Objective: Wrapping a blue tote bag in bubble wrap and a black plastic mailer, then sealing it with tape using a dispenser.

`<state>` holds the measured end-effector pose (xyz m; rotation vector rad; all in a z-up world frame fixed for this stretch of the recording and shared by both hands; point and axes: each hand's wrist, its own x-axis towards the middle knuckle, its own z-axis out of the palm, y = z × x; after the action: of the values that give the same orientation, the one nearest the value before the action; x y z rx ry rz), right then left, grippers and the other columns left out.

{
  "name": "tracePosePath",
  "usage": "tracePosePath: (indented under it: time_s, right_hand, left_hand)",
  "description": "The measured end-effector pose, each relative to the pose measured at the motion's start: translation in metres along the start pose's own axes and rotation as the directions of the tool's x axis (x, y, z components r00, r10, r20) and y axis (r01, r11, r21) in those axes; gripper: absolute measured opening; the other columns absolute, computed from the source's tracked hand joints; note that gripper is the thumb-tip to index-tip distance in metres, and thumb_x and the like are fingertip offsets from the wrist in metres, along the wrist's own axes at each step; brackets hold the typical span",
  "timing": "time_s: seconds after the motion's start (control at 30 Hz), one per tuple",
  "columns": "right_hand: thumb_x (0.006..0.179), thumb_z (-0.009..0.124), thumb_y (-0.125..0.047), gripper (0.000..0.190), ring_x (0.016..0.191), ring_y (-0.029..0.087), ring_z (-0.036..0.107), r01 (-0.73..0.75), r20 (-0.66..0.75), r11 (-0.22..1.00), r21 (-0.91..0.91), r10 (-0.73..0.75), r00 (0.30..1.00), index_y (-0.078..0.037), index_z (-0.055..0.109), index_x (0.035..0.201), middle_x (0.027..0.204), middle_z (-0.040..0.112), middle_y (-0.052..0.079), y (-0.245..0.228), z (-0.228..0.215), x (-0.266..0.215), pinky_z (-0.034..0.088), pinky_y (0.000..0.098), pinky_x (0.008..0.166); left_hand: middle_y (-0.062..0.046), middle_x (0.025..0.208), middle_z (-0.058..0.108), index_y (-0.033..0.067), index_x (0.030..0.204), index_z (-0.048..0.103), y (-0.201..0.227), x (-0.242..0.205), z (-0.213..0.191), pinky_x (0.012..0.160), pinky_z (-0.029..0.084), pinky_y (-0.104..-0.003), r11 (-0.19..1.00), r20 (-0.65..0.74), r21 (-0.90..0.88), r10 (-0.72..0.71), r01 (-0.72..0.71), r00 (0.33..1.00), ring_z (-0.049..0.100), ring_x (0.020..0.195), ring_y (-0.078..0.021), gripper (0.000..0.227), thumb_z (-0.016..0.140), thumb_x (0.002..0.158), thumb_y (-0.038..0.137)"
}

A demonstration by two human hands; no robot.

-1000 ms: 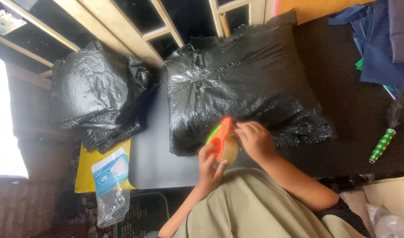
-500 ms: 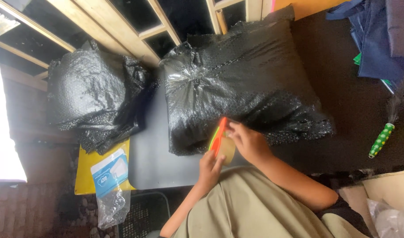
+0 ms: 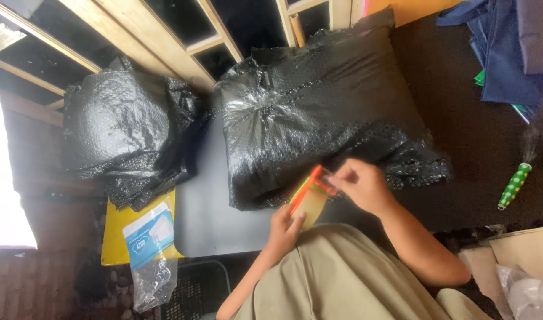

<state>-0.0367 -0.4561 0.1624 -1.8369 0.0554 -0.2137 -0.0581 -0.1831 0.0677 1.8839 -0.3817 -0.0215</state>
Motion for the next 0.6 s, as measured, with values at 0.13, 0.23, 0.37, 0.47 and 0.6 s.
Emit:
tracePosePath:
  time_s: [0.13,0.23,0.37,0.47,0.6]
  right_hand:
    - [0.075,0.088,-0.012,0.014,0.068,0.017,0.074,0.048,-0.006,0.998,-0.042,-0.048,0.999,-0.009,0.075,0.077,0.072,0.078,0.005,-0.038,-0.028,-0.007,0.058,0.0291,0.065]
    - [0.077,0.087,-0.010,0.013,0.069,0.018,0.075,0.070,0.000,0.998,0.004,-0.070,0.998,-0.008,0.074,0.075,0.071,0.078,0.006,-0.036,-0.041,-0.004,0.060,0.0311,0.067]
    - [0.081,0.084,-0.004,0.012,0.064,0.016,0.070,0.097,-0.034,0.983,0.154,-0.093,0.995,-0.005,0.071,0.077,0.073,0.076,0.010,-0.021,-0.055,-0.002,0.057,0.0269,0.061]
    - [0.085,0.082,-0.004,0.014,0.070,0.010,0.066,0.048,-0.135,0.986,0.159,-0.027,0.990,-0.006,0.068,0.082,0.078,0.073,0.006,-0.030,-0.076,-0.006,0.052,0.0226,0.066]
    - [0.086,0.082,-0.007,0.017,0.070,0.007,0.064,-0.121,-0.090,0.983,0.139,0.134,0.987,-0.010,0.066,0.080,0.077,0.071,0.002,-0.028,-0.088,0.004,0.051,0.0193,0.068]
  left_hand:
    - [-0.012,0.077,0.070,0.0023,0.086,0.073,-0.006,0.001,-0.002,0.076,0.053,-0.038,0.997,0.026,-0.054,-0.061,0.063,0.998,0.065,0.074,-0.0207,0.022,0.082,0.091,0.022]
    - [-0.010,0.077,0.066,-0.0006,0.089,0.071,0.012,0.009,-0.006,0.077,0.052,-0.036,0.986,0.071,-0.166,0.003,0.008,0.997,0.059,0.081,-0.0162,0.032,0.090,0.076,0.021]
    - [-0.010,0.073,0.069,0.0023,0.085,0.075,0.051,0.018,-0.013,0.072,0.052,-0.031,0.979,0.079,-0.204,-0.006,0.022,0.997,0.063,0.071,-0.0170,0.042,0.100,0.065,0.029]
    - [-0.006,0.081,0.071,0.0046,0.093,0.077,0.055,0.014,-0.016,0.072,0.050,-0.029,0.988,0.106,-0.105,-0.099,0.110,0.989,0.065,0.076,-0.0157,0.038,0.091,0.073,0.033]
    - [0.000,0.080,0.061,0.0083,0.084,0.070,0.055,0.004,-0.028,0.070,0.041,-0.027,0.976,0.244,-0.140,-0.131,0.168,0.961,0.055,0.077,-0.0129,0.032,0.077,0.086,0.040]
